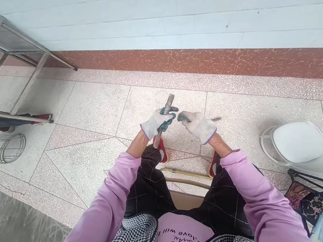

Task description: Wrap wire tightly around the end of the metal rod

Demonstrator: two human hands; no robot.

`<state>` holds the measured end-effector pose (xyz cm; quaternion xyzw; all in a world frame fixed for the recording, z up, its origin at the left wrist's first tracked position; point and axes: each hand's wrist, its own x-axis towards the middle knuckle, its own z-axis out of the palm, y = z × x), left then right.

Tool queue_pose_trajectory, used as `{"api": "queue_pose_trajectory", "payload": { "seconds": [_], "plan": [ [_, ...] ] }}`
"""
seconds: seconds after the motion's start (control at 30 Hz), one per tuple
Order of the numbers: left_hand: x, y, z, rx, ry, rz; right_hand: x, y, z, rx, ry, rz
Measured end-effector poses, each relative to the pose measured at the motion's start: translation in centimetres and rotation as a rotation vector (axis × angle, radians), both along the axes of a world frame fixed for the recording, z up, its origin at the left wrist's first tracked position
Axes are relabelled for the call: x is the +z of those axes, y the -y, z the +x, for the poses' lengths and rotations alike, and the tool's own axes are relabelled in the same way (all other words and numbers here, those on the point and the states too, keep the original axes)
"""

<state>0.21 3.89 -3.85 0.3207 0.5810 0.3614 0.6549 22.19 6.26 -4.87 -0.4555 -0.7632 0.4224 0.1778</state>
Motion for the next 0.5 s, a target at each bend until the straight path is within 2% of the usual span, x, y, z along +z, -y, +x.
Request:
{"api": "queue_pose_trajectory", "payload": {
  "seconds": [0.1,0.2,0.3,0.4,0.47,0.5],
  "plan": [
    [0.2,-0.5,-0.8,-0.048,0.236,-0.007,-0.6,-2.1,1.7,-0.18,-0.094,-0.072],
    [0.4,-0.4,-1.2,-0.084,0.399,-0.002,-1.0,-3.8,3.0,-0.273,-0.112,-0.031],
    [0.3,0.3,-1.2,-0.14,0.366,0.03,-1.4,-4.5,3.7,-0.276,-0.091,0.005],
    [0.3,0.8,-1.2,-0.229,0.363,0.049,-1.7,-4.1,3.3,-0.245,-0.059,-0.026],
    [0.2,0.6,-1.2,-0.226,0.336,0.043,-1.8,-3.3,2.4,-0.161,-0.048,-0.068],
    [0.2,0.5,-1.1,-0.212,0.252,0.038,-1.9,-2.8,1.8,-0.095,-0.033,-0.077]
  ]
}}
